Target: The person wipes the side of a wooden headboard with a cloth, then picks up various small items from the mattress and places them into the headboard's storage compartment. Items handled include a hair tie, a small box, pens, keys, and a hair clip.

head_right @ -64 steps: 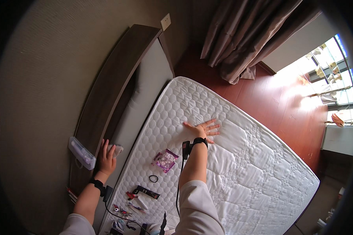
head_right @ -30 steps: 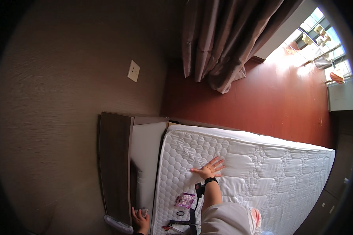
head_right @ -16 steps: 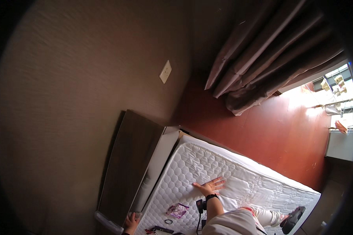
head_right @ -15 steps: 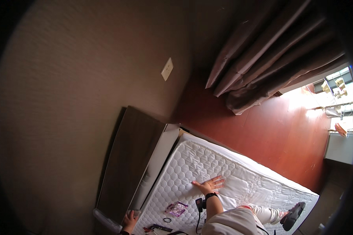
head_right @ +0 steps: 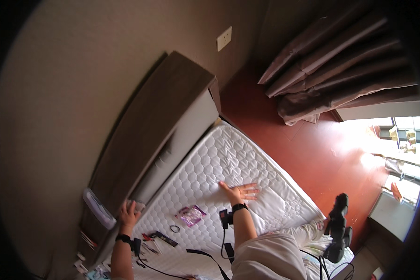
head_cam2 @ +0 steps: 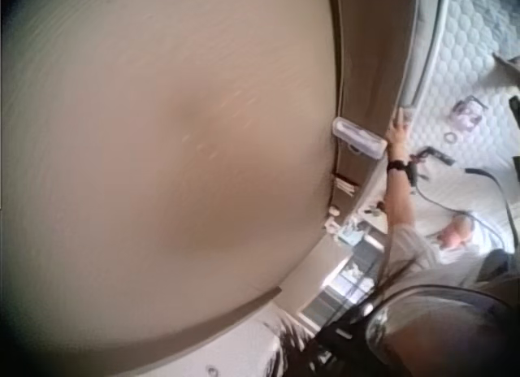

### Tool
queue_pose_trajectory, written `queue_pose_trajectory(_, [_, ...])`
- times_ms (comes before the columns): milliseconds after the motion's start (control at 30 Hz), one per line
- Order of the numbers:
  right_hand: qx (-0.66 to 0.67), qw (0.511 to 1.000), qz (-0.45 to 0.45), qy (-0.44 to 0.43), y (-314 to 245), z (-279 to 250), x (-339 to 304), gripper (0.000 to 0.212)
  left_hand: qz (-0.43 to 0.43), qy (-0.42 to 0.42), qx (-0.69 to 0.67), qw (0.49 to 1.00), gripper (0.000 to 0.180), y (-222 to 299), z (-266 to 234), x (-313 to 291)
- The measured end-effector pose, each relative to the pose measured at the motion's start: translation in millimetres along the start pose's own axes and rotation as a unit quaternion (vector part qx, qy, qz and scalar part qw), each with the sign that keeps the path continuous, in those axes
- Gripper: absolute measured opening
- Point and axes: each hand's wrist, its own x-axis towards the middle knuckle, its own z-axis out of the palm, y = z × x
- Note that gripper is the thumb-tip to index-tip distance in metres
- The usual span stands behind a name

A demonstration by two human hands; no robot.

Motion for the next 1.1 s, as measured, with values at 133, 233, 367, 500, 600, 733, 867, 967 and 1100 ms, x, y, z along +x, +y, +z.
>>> queue_pose_trajectory(133, [-0.006, 0.994, -0.006, 0.11, -3, 8, -3, 0.156, -0.056, 0.087, -0.036, 0.994, 0.07, 28, -21, 24])
queue_pose_trajectory(233, [-0.029, 0.999, -0.019, 0.02, 0, -7, -1, 0.156, -0.159, 0.175, -0.09, 0.968, 0.055, 71, -34, 29])
queue_pose_trajectory(367, [-0.054, 0.998, -0.044, 0.003, 4, -9, -5, 0.16, -0.281, 0.296, -0.197, 0.891, 0.045, 154, -40, 5])
queue_pose_trajectory(500, [0.01, 0.995, -0.094, -0.042, 8, 1, 5, 0.159, -0.354, 0.286, -0.313, 0.834, 0.045, 232, -44, -28])
queue_pose_trajectory(600, [0.102, 0.952, -0.139, -0.252, 6, -1, 36, 0.149, -0.415, 0.251, -0.4, 0.778, 0.045, 269, -39, -52])
queue_pose_trajectory(733, [0.116, 0.922, -0.156, -0.336, 7, -4, 66, 0.135, -0.491, 0.233, -0.414, 0.73, 0.053, 307, -13, -68])
queue_pose_trajectory(867, [-0.047, 0.848, -0.29, -0.441, 9, -34, 66, 0.115, -0.54, 0.262, -0.507, 0.618, 0.06, 356, 7, -61])
queue_pose_trajectory(967, [-0.47, 0.516, -0.623, -0.354, 3, -74, 43, 0.129, -0.556, 0.264, -0.541, 0.573, 0.06, 382, 2, -53])
queue_pose_trajectory(1100, [-0.194, 0.781, -0.327, -0.496, 36, -85, -24, 0.069, -0.519, 0.24, -0.653, 0.496, 0.061, 406, -34, -36])
